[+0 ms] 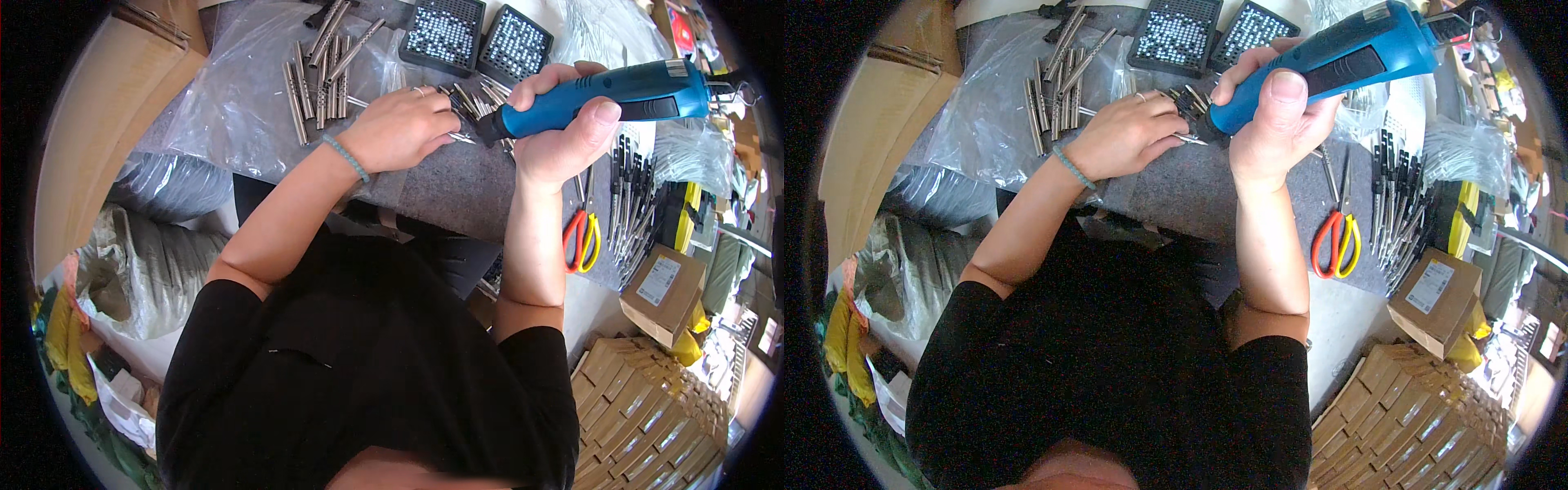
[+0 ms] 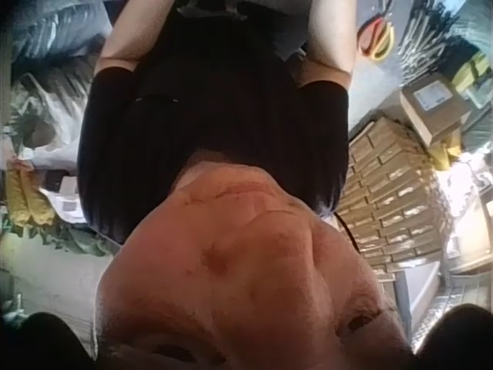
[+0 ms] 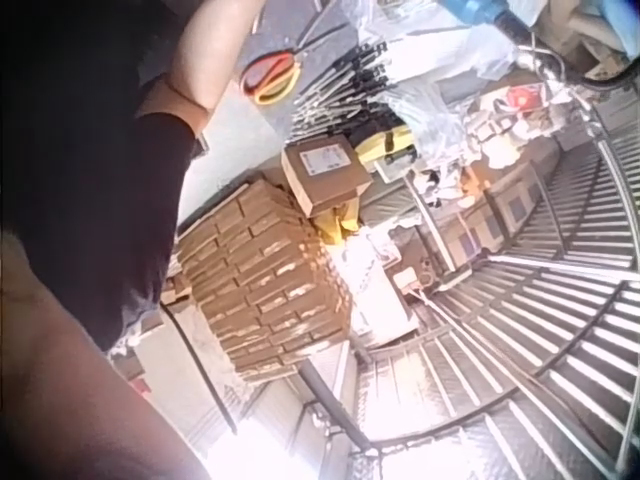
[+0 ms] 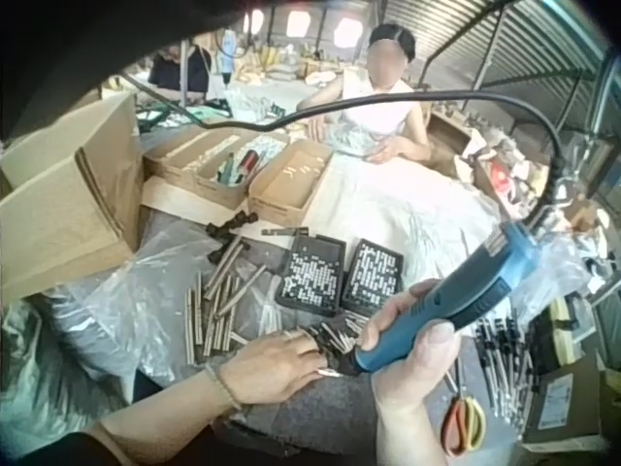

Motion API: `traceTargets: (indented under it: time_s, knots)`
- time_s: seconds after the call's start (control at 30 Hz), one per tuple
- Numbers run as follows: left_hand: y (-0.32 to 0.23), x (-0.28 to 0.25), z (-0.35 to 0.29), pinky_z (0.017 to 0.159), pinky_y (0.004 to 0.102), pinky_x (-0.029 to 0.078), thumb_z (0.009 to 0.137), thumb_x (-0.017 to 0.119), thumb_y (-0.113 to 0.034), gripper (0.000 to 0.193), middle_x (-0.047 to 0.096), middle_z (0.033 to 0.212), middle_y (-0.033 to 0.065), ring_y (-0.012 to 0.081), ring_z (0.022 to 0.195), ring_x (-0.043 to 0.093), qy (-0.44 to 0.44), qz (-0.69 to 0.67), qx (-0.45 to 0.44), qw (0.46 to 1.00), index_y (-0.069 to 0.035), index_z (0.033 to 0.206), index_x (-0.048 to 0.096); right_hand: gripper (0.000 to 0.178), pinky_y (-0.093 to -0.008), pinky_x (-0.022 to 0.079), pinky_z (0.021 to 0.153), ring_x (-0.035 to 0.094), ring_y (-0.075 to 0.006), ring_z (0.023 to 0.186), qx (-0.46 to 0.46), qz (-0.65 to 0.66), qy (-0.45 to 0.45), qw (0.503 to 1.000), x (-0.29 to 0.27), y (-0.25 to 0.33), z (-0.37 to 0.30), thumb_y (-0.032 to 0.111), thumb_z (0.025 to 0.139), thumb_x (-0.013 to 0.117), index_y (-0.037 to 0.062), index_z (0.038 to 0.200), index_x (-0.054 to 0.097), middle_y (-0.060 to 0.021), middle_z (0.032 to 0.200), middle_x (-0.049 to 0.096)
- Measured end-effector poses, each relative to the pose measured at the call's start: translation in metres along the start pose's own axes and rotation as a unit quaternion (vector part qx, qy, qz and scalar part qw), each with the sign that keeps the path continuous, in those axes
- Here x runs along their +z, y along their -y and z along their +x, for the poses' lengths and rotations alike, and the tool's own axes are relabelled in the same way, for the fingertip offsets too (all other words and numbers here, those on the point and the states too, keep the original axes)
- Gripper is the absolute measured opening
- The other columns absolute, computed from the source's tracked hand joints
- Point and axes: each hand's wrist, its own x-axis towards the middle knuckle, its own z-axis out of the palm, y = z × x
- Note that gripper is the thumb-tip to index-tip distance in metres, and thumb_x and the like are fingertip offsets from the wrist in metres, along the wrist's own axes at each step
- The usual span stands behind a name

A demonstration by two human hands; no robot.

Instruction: Assembling small metal components using an electric screwdriver.

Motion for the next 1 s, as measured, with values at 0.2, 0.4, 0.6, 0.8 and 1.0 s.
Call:
traceTargets:
  time_s: [0.2,0.4,0.6,0.8,1.0]
  knots:
    - [0.002,-0.003,0.001,0.073,0.0353,0.048,0.078,0.065,-0.017,0.014,0.056,0.090,0.0057,0.0250,0.086,0.056,0.005,0.024,0.009,1.000,-0.007,0.088,0.064,0.055,-0.0276,0.046,0.046,0.054,-0.0174,0.049,0.011,0.026,0.005,1.000,0.001,-0.006,-0.003,0.044,0.079,0.066,-0.0001,0.101,0.044,-0.0122,0.069,0.055]
    - [0.003,0.000,0.001,0.073,0.0349,0.048,0.078,0.065,-0.017,0.014,0.056,0.090,0.0054,0.0248,0.086,0.056,0.001,0.020,0.004,1.000,-0.007,0.088,0.064,0.053,-0.0279,0.046,0.047,0.055,-0.0176,0.050,0.010,0.020,-0.001,1.000,-0.003,-0.012,-0.004,0.044,0.079,0.067,0.0004,0.100,0.045,-0.0120,0.070,0.055]
    - [0.003,-0.001,0.002,0.073,0.0350,0.048,0.077,0.066,-0.017,0.015,0.056,0.089,0.0054,0.0248,0.086,0.056,0.010,0.012,-0.001,1.000,-0.007,0.088,0.064,0.053,-0.0274,0.045,0.047,0.054,-0.0174,0.050,0.014,0.026,0.005,1.000,-0.002,-0.014,-0.007,0.044,0.078,0.067,0.0004,0.100,0.046,-0.0123,0.069,0.056]
    - [0.004,0.000,0.002,0.073,0.0349,0.049,0.077,0.065,-0.018,0.014,0.057,0.088,0.0055,0.0249,0.086,0.056,0.002,0.018,0.000,1.000,-0.007,0.087,0.064,0.054,-0.0271,0.045,0.047,0.054,-0.0173,0.050,0.015,0.035,0.014,0.999,-0.003,-0.016,-0.007,0.044,0.078,0.067,0.0003,0.101,0.046,-0.0127,0.069,0.056]
    - [0.001,-0.001,0.004,0.072,0.0359,0.048,0.076,0.066,-0.023,0.023,0.057,0.089,0.0058,0.0260,0.087,0.056,0.007,0.008,-0.024,1.000,-0.009,0.093,0.061,0.058,-0.0281,0.045,0.047,0.053,-0.0179,0.050,0.024,0.047,0.000,0.999,-0.004,-0.017,-0.005,0.047,0.077,0.067,-0.0014,0.101,0.045,-0.0123,0.068,0.055]
